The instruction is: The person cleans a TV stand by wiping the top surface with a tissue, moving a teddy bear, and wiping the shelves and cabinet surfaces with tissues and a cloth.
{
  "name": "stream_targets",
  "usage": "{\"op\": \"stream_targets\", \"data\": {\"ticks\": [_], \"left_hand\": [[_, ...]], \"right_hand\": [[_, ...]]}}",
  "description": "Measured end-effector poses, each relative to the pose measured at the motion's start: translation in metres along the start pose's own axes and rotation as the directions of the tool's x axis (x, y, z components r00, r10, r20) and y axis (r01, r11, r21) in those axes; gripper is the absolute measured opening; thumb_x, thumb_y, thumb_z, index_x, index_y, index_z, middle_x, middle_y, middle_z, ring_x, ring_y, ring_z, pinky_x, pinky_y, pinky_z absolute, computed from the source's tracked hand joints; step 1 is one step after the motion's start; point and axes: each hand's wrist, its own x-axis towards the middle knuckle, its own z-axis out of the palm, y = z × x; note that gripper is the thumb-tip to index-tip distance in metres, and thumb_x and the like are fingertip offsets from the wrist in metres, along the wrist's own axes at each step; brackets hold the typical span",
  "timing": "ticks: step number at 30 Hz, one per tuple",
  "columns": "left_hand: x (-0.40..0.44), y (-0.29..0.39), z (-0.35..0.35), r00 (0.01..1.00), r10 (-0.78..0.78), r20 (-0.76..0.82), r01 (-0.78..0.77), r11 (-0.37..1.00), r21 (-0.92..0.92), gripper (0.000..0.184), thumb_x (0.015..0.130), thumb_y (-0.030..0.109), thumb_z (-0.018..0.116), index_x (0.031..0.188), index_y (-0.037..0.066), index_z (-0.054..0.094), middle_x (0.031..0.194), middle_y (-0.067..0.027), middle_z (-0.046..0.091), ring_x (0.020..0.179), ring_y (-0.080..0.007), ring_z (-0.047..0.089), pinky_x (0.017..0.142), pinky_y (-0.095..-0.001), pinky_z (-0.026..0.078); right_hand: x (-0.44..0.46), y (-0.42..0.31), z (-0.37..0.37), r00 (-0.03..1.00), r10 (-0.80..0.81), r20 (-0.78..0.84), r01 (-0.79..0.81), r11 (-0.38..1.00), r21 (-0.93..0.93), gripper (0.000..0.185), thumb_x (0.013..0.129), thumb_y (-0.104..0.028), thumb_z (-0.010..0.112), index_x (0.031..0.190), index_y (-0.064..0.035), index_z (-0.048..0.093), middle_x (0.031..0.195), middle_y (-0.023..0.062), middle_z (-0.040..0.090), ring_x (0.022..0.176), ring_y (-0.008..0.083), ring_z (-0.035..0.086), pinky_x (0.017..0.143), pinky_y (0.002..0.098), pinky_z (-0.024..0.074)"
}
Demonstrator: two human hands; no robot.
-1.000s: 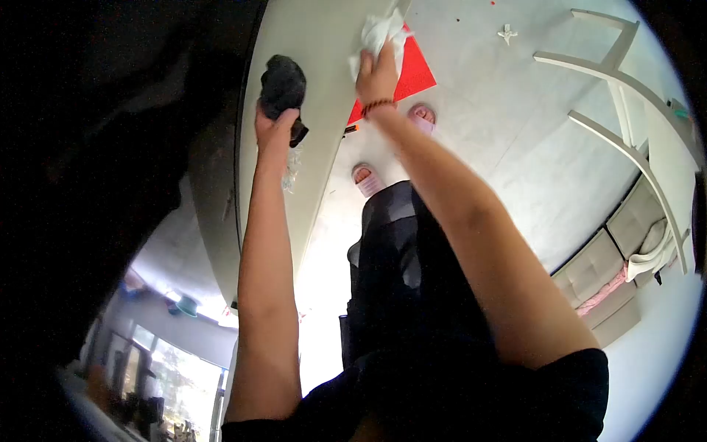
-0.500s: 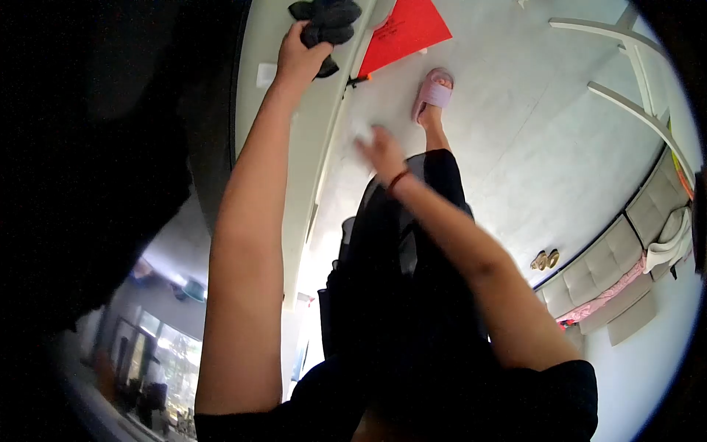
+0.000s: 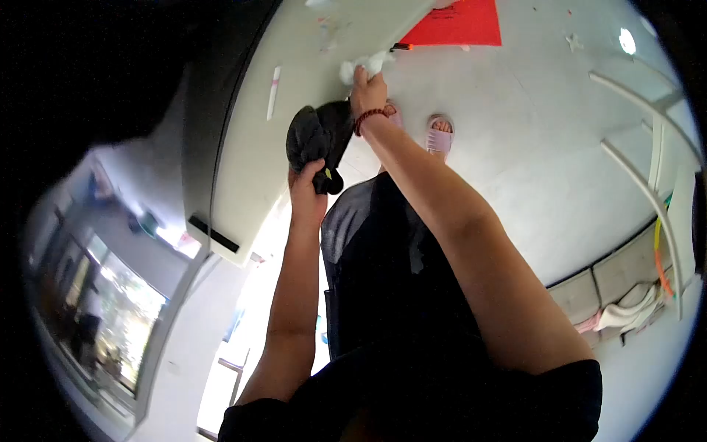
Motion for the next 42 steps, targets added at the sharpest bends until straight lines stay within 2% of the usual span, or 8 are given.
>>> {"op": "stream_targets", "data": {"ticks": [6,11,27,33,35,36,39,42], "left_hand": [[-0.042,-0.052,-0.054,0.988,-0.143,-0.053,0.108,0.9,-0.421,0.037,0.079,0.007,0.059,0.116,0.003,0.055,0.106,-0.0099,0.062,0.095,-0.0255,0.06,0.078,-0.0437,0.051],[-0.081,-0.096,-0.106,0.994,-0.111,-0.015,0.087,0.846,-0.526,0.039,0.079,0.006,0.057,0.118,0.002,0.053,0.11,-0.0127,0.061,0.093,-0.0279,0.061,0.076,-0.0426,0.051],[-0.17,-0.22,-0.21,0.986,-0.132,-0.097,-0.005,0.57,-0.822,0.043,0.08,0.004,0.054,0.121,-0.007,0.051,0.111,-0.017,0.061,0.101,-0.0268,0.061,0.09,-0.0359,0.05],[-0.189,-0.257,-0.24,0.972,-0.168,-0.166,-0.085,0.407,-0.91,0.044,0.077,0.006,0.056,0.12,-0.005,0.052,0.108,-0.0157,0.061,0.096,-0.0264,0.061,0.087,-0.0351,0.05],[-0.187,-0.262,-0.247,0.959,-0.169,-0.228,-0.156,0.358,-0.921,0.04,0.077,0.006,0.056,0.116,-0.003,0.054,0.103,-0.013,0.061,0.091,-0.0232,0.061,0.079,-0.0339,0.05],[-0.188,-0.259,-0.25,0.96,-0.135,-0.246,-0.19,0.331,-0.924,0.039,0.078,0.006,0.056,0.116,-0.003,0.054,0.101,-0.0122,0.061,0.09,-0.0223,0.06,0.078,-0.0336,0.05],[-0.18,-0.256,-0.259,0.963,-0.096,-0.251,-0.214,0.287,-0.934,0.037,0.078,0.006,0.056,0.115,-0.001,0.055,0.097,-0.0079,0.06,0.086,-0.0196,0.059,0.076,-0.0317,0.048],[-0.154,-0.256,-0.251,0.952,-0.058,-0.299,-0.284,0.192,-0.94,0.037,0.077,0.003,0.056,0.114,0.003,0.055,0.096,-0.0055,0.059,0.085,-0.0179,0.058,0.078,-0.0294,0.046]], "right_hand": [[-0.013,0.075,0.001,0.892,0.25,0.377,0.031,0.799,-0.601,0.039,0.092,-0.033,0.057,0.105,0.0031,0.059,0.094,0.0154,0.064,0.082,0.0216,0.061,0.072,0.0331,0.0488],[0.018,0.058,-0.027,0.857,0.213,0.469,-0.178,0.977,-0.119,0.041,0.092,-0.038,0.059,0.108,-0.0006,0.058,0.103,0.0093,0.06,0.079,0.0223,0.061,0.072,0.0333,0.0539],[-0.122,0.199,0.086,0.928,0.231,0.292,-0.23,0.972,-0.039,0.039,0.094,-0.033,0.06,0.12,-0.0034,0.054,0.119,0.0045,0.054,0.1,0.0173,0.056,0.085,0.0297,0.0518],[-0.241,0.274,0.124,0.464,0.453,0.761,-0.006,0.861,-0.509,0.02,0.09,-0.014,0.063,0.106,-0.0019,0.058,0.104,0.0093,0.061,0.097,0.0218,0.06,0.082,0.0352,0.0532],[-0.247,0.241,0.132,0.33,0.31,0.892,0.852,0.309,-0.422,0.018,0.09,-0.012,0.061,0.105,-0.0013,0.062,0.106,0.0107,0.063,0.098,0.0212,0.06,0.082,0.0353,0.0526],[-0.246,0.219,0.126,0.137,0.198,0.971,0.973,0.157,-0.17,0.022,0.088,-0.01,0.059,0.108,0.0002,0.061,0.113,0.0135,0.061,0.103,0.025,0.059,0.086,0.0358,0.0508],[-0.208,0.154,0.121,-0.51,0.199,0.837,0.714,-0.445,0.541,0.036,0.086,-0.007,0.054,0.121,-0.0009,0.056,0.133,0.0179,0.051,0.122,0.0338,0.048,0.102,0.0421,0.0403],[-0.163,0.151,0.113,-0.182,0.575,0.797,0.47,-0.662,0.585,0.055,0.085,-0.008,0.058,0.137,-0.0034,0.042,0.147,0.0161,0.034,0.137,0.0328,0.03,0.113,0.0487,0.023]]}}
